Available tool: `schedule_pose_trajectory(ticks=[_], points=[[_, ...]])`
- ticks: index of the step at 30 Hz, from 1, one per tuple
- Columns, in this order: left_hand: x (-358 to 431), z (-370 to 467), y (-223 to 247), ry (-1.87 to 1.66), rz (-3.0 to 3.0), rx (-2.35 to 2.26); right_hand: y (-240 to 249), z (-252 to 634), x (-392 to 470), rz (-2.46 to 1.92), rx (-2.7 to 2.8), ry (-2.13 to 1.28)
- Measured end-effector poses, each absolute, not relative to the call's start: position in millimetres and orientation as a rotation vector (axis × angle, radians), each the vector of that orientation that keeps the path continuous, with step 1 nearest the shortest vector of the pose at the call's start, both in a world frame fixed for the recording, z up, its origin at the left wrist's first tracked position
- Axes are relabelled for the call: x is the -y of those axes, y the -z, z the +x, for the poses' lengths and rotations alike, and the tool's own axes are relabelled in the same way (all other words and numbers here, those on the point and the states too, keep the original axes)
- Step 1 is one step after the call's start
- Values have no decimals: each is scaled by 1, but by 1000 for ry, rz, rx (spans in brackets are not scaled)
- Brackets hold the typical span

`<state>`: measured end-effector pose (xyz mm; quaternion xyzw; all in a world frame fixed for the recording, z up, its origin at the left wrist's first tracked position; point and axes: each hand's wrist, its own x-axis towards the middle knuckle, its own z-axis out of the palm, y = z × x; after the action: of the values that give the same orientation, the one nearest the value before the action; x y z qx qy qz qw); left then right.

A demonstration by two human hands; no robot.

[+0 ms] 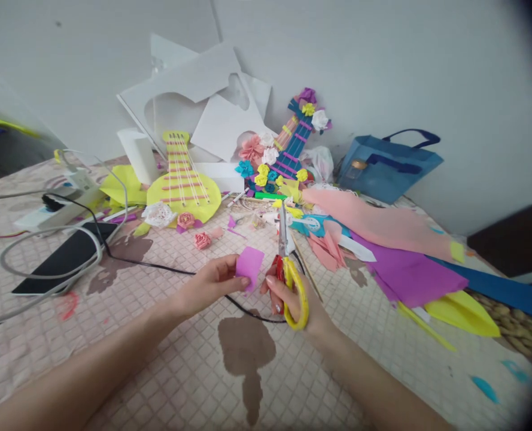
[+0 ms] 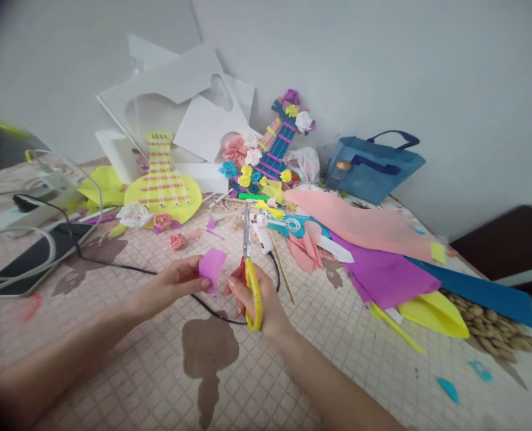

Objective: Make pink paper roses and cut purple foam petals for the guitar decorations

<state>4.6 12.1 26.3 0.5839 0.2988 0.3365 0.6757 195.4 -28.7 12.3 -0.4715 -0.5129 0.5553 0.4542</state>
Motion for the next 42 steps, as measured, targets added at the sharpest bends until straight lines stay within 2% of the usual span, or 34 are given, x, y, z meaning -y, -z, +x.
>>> schedule_pose_trajectory(ticks=[11, 16, 22, 27, 31, 37, 42], points=[[-9, 6, -28, -770, 1726, -479, -12, 191, 35, -1036, 1270, -1631], [-8, 8, -24, -749, 1575, -462, -21, 190, 36, -1154, 1256, -1474], [-6, 10, -16, -737, 1114, -698, -21, 195, 33, -1254, 1180, -1262], [-8, 9, -17, -661, 1193, -782, -19, 199, 27, -1237, 1092, -1240], [-11, 8, -15, -623, 1200, -739, -19, 201, 27, -1230, 1110, -1359], [-9, 5, -15, -758, 1348, -645, -17, 202, 27, -1262, 1122, -1353], [-6, 3, -20, -778, 1887, -544, -18, 204, 25, -1239, 1082, -1307]])
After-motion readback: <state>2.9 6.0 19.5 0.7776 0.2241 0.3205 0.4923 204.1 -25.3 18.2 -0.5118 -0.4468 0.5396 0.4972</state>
